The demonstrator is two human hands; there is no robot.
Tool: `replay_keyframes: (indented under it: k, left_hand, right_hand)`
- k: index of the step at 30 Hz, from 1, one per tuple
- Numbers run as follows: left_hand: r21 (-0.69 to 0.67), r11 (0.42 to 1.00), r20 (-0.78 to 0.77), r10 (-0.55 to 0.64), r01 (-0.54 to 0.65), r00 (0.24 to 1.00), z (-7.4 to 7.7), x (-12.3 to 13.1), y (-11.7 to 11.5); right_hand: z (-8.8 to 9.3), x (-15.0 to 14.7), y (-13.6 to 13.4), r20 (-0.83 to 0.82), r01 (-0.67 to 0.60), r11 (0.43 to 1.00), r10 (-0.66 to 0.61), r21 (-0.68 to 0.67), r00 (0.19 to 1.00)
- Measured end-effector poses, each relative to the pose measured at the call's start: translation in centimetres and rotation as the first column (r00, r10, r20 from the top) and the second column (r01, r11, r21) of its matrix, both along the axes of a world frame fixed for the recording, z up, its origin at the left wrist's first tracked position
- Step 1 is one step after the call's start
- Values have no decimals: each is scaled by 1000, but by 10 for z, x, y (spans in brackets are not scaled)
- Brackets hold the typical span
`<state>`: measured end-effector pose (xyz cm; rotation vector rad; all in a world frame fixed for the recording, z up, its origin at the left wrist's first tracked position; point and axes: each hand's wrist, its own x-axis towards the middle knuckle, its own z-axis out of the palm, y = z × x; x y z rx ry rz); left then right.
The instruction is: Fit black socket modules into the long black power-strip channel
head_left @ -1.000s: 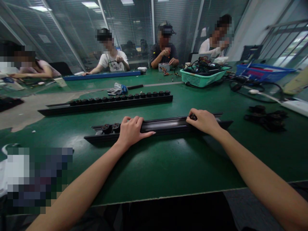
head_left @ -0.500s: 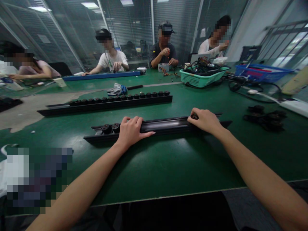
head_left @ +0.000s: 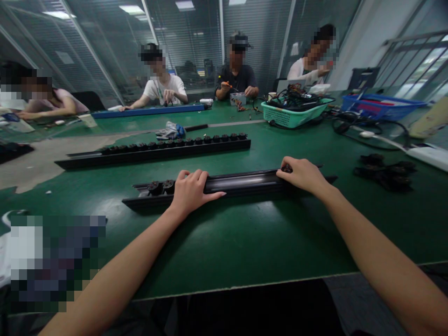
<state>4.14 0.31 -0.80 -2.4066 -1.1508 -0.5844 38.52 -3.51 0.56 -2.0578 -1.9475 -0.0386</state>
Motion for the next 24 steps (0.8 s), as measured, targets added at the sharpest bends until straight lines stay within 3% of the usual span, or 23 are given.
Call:
replay_keyframes:
  k: [24]
  left_hand:
    - [10,1000,-22,15,-15,1000,0,0,0]
  right_hand:
    - [-3,15,2,33,33,999,-32,-26,999]
